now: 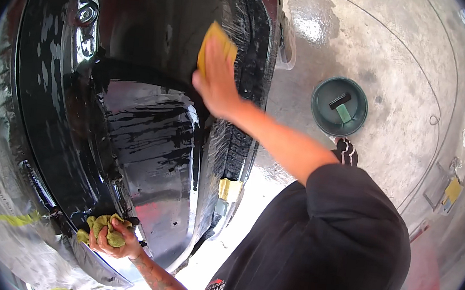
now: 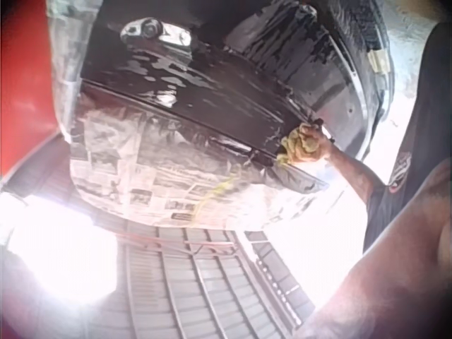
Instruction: The person wets a cloth in a bucket of water, then sands a car panel using sandpaper and the cloth.
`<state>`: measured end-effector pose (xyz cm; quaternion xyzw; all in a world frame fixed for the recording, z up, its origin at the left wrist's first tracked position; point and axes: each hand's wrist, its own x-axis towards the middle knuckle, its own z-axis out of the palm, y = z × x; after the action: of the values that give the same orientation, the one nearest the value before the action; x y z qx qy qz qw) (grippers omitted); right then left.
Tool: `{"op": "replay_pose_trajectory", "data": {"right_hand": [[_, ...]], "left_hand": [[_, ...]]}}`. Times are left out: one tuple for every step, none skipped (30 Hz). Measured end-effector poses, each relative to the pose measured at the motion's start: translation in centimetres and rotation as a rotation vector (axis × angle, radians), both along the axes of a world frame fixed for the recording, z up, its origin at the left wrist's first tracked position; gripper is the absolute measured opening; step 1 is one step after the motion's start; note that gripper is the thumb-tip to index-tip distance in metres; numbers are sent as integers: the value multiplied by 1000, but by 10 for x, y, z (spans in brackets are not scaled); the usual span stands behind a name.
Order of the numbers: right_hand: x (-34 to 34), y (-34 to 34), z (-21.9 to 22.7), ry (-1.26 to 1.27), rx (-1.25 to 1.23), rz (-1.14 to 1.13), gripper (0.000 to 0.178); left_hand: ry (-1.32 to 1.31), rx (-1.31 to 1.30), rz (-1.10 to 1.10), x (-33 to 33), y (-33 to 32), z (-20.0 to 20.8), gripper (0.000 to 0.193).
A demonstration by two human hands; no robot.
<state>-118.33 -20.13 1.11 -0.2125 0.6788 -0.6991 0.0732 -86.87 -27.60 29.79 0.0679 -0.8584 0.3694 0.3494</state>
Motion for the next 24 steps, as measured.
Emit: {"op": "replay_pose_trajectory", "data": {"right_hand": [[-43,-7,3,-5,-33,-86,85],[-88,-18,4,23,-70,-183,84],[-132,-21,9,62,-93,-256,83],[-180,-11,23,27,-66,-63,83],[-215,-13,23,106,-91,-265,67],[-224,-20,13,197,-121,-402,67],[-224,-27,4,290,-156,-536,67],[-194,-29,5,166,-169,-340,74],[-146,-24,13,45,-179,-146,84],[-101,-20,7,67,-137,-146,85],[-50,-18,-2,84,-96,-144,86],[-1,-7,-4,72,-48,-53,89],[42,3,-7,70,-6,35,91],[78,12,-12,33,25,149,92],[95,17,-17,59,55,188,92],[87,15,-17,72,70,172,92],[73,15,-13,82,85,159,91],[50,7,-11,63,64,84,90],[14,-2,-5,46,42,10,89],[-29,-12,-3,60,-18,-73,88],[-73,-23,0,70,-77,-152,87],[-121,-27,8,70,-116,-206,86],[-171,-26,16,51,-181,-167,86],[-239,-31,-2,297,-148,-548,65]], "left_hand": [[-22,-11,8,-2,1,1,29],[-46,-24,18,-3,1,1,31],[-45,-21,19,-5,1,0,31],[-20,-7,5,-4,1,1,29],[7,14,-25,-9,2,0,27],[3,24,-30,-12,3,0,27],[-11,15,-37,-15,3,1,27],[-20,-6,-21,-12,3,1,27],[-16,-13,-3,-6,2,1,27],[-5,0,-3,-5,1,0,27],[1,12,0,-3,0,-1,27],[2,12,-3,-2,0,0,27],[-2,15,-10,-2,-1,0,28],[-5,20,-21,-4,-1,-1,28],[-3,19,-30,-6,-1,-1,28],[-5,25,-25,-5,-1,-1,28],[-10,33,-16,-3,0,0,28],[-12,30,-14,-1,1,1,28],[-15,20,-11,-1,3,2,28],[-17,11,-7,-2,3,1,28],[-18,9,0,0,4,1,28],[-13,11,0,-2,4,1,28],[-11,13,3,-3,4,1,28],[-13,31,-32,-16,2,-2,28]]}}
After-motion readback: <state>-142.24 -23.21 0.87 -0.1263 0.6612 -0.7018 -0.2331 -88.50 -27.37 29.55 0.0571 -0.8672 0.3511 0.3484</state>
